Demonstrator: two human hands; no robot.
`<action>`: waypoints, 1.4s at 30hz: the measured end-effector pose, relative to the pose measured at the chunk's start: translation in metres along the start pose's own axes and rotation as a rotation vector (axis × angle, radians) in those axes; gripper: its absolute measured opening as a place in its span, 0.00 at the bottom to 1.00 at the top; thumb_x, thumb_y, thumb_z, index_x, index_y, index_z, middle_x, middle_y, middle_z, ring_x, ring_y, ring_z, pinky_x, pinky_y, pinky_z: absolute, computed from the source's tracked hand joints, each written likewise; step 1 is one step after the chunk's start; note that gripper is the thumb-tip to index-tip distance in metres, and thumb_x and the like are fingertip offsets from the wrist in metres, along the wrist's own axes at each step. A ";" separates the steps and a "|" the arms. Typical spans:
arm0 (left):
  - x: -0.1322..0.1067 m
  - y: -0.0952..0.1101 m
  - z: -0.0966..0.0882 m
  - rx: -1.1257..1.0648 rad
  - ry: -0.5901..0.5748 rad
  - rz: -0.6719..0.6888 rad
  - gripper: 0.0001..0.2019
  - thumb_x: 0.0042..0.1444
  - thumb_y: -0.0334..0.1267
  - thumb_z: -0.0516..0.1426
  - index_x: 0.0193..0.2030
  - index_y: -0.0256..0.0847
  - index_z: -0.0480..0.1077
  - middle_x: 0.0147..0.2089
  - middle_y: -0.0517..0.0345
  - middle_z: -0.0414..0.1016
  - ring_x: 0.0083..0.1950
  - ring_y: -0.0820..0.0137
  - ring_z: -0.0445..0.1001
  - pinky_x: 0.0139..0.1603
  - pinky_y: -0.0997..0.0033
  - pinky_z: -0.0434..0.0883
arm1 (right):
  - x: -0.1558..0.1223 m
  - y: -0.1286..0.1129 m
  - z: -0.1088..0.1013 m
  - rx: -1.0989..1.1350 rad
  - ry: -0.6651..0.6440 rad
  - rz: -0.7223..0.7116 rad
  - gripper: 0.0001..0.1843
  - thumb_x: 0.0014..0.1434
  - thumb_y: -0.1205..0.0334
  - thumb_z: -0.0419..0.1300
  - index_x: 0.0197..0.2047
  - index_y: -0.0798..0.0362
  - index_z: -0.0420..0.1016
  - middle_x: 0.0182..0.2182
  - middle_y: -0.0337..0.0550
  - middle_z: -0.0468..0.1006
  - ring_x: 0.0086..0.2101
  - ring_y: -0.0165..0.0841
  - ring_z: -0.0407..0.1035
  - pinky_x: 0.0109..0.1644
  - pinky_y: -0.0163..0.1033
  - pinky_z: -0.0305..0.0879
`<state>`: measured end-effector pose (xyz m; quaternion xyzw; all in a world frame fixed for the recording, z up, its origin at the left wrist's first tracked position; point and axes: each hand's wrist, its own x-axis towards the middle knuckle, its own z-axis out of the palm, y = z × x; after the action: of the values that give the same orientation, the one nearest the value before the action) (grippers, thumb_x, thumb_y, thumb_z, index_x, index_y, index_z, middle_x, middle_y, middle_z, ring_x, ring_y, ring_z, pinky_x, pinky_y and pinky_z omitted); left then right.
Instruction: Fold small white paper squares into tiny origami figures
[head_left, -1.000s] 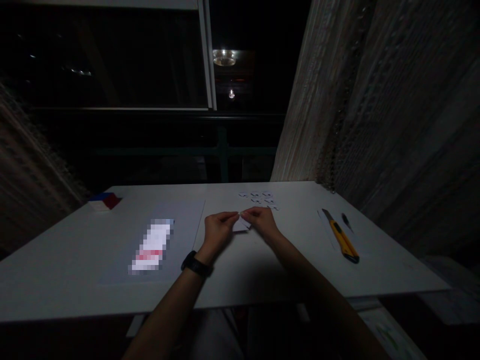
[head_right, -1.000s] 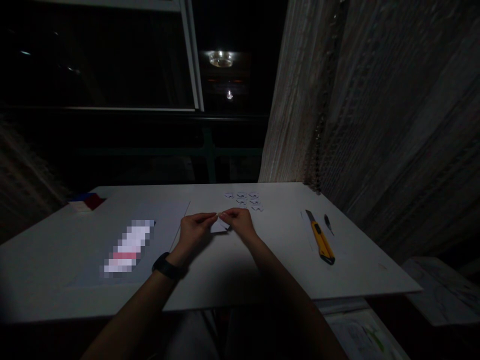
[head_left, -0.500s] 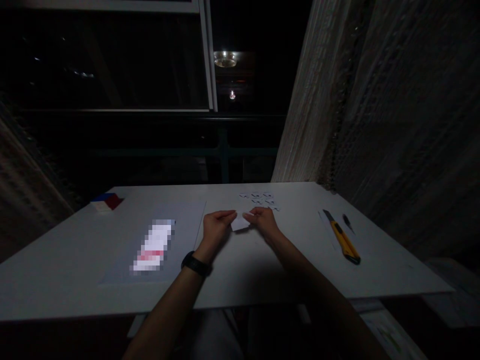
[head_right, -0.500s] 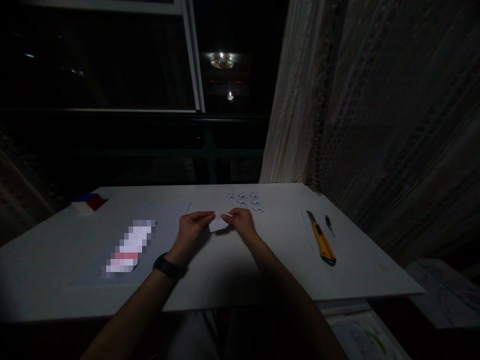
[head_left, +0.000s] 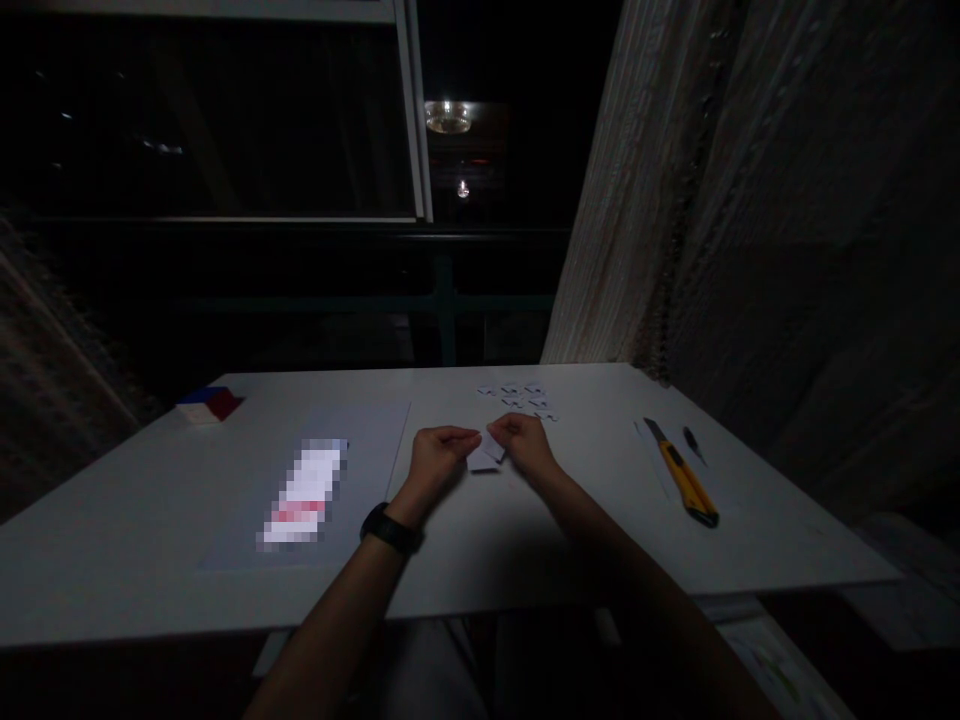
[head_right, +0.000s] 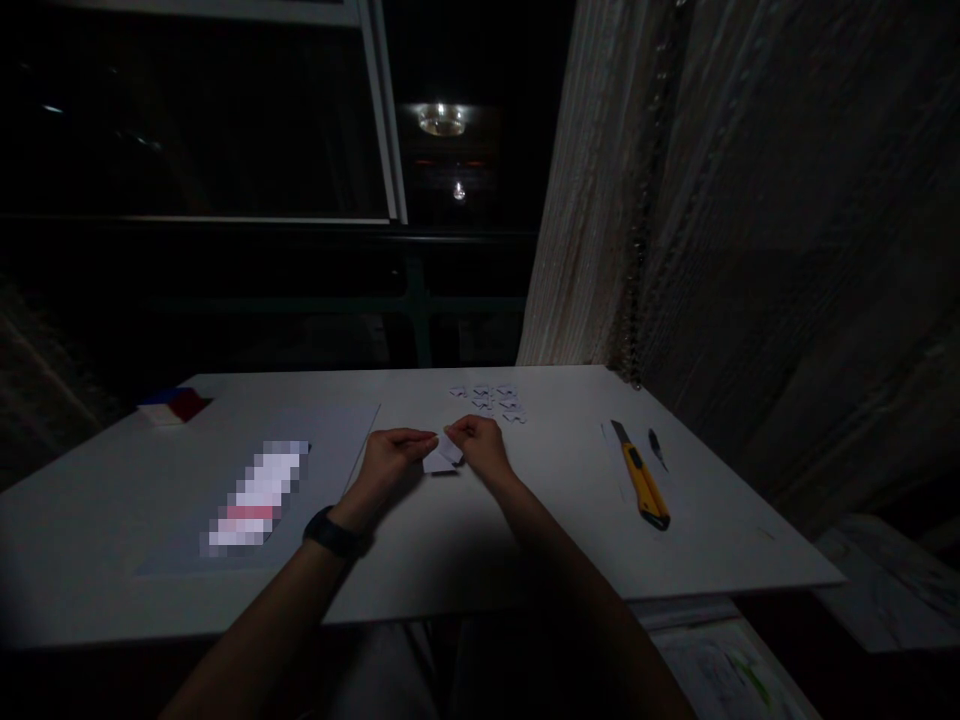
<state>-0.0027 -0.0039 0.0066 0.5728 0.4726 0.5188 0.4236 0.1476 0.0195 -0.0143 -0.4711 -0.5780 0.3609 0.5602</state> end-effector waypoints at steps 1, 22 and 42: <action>0.000 -0.001 0.000 0.009 -0.001 0.007 0.13 0.36 0.41 0.64 0.29 0.34 0.76 0.27 0.50 0.77 0.28 0.67 0.73 0.30 0.71 0.67 | 0.000 0.001 0.000 -0.012 0.010 0.003 0.10 0.41 0.56 0.61 0.21 0.55 0.72 0.18 0.39 0.72 0.21 0.30 0.65 0.25 0.34 0.59; -0.002 0.008 -0.001 -0.140 0.155 -0.028 0.18 0.36 0.41 0.64 0.34 0.32 0.75 0.30 0.47 0.77 0.30 0.67 0.74 0.32 0.69 0.69 | -0.004 -0.006 0.004 0.287 -0.127 0.100 0.22 0.31 0.59 0.69 0.31 0.57 0.68 0.24 0.39 0.75 0.25 0.32 0.70 0.31 0.39 0.67; 0.000 0.007 -0.006 -0.199 -0.094 -0.119 0.17 0.38 0.46 0.63 0.28 0.31 0.75 0.23 0.53 0.74 0.23 0.72 0.68 0.25 0.74 0.64 | -0.004 -0.011 -0.006 0.106 -0.169 -0.008 0.23 0.35 0.57 0.67 0.35 0.57 0.71 0.15 0.33 0.68 0.18 0.27 0.62 0.22 0.33 0.58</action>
<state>-0.0083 -0.0052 0.0144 0.5224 0.4315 0.5099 0.5301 0.1517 0.0114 -0.0041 -0.4064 -0.6053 0.4269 0.5350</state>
